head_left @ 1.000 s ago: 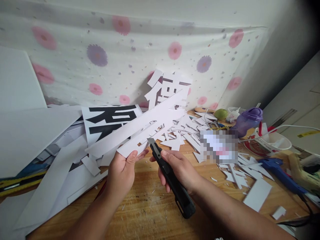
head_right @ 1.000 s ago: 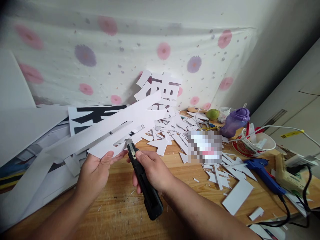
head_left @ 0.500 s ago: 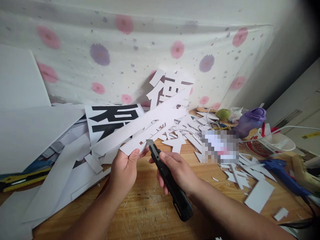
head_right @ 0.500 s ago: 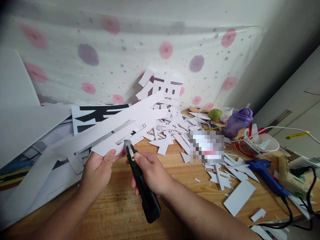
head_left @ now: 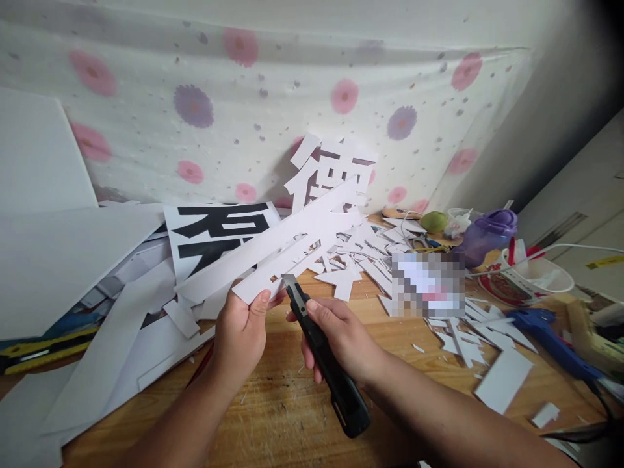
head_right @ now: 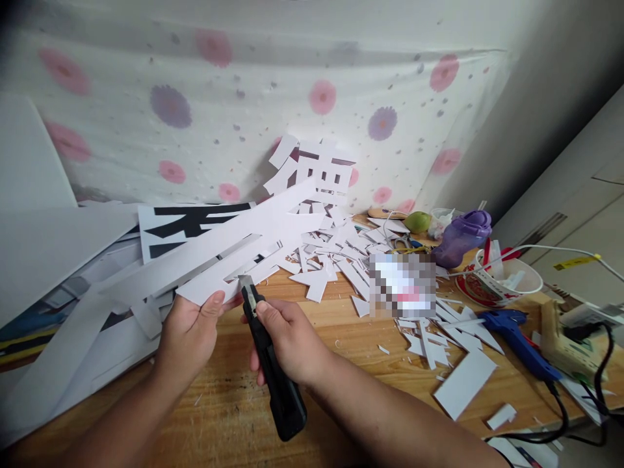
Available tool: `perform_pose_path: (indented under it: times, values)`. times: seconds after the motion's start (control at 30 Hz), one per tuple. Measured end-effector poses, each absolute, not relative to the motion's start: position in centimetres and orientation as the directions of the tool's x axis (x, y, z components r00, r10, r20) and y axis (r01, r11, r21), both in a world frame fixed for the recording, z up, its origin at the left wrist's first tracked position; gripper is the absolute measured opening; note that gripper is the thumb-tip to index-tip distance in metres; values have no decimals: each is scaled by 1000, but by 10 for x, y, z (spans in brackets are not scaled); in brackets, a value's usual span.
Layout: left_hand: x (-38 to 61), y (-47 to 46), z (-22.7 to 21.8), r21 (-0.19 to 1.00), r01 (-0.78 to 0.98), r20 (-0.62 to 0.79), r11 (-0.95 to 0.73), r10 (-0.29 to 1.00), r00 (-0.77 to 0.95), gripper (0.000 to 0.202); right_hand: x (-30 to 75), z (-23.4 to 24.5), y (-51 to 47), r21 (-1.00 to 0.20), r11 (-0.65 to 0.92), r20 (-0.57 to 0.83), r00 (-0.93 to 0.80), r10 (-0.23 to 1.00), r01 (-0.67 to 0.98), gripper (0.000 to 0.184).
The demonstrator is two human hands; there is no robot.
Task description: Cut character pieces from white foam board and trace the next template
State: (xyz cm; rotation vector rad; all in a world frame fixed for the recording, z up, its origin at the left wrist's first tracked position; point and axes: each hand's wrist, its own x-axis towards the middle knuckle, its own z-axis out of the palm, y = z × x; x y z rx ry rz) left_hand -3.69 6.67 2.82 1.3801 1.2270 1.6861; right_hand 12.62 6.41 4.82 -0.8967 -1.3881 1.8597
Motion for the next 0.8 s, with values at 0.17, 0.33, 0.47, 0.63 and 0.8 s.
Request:
perform_pose_path:
  times: [0.17,0.33,0.47,0.63,0.8]
  values:
    - [-36,67,28,927,99,376,-363,886,-272,30,125,47,65,-965,-249,-157,-576,803,-84,62]
    - [-37,68,27,927,120,376,-356,885,-275,31,125,48,64,-960,-267,-171,-584,794,-82,60]
    - [-39,68,25,936,144,349,-321,900,-261,34,123,48,61,-956,-286,-191,-600,777,-66,60]
    - [-39,67,25,929,169,363,-328,897,-252,35,123,49,62,-967,-246,-163,-578,800,-68,61]
    - [-36,66,26,924,165,375,-344,897,-233,33,125,52,65,-975,-212,-146,-529,836,-65,61]
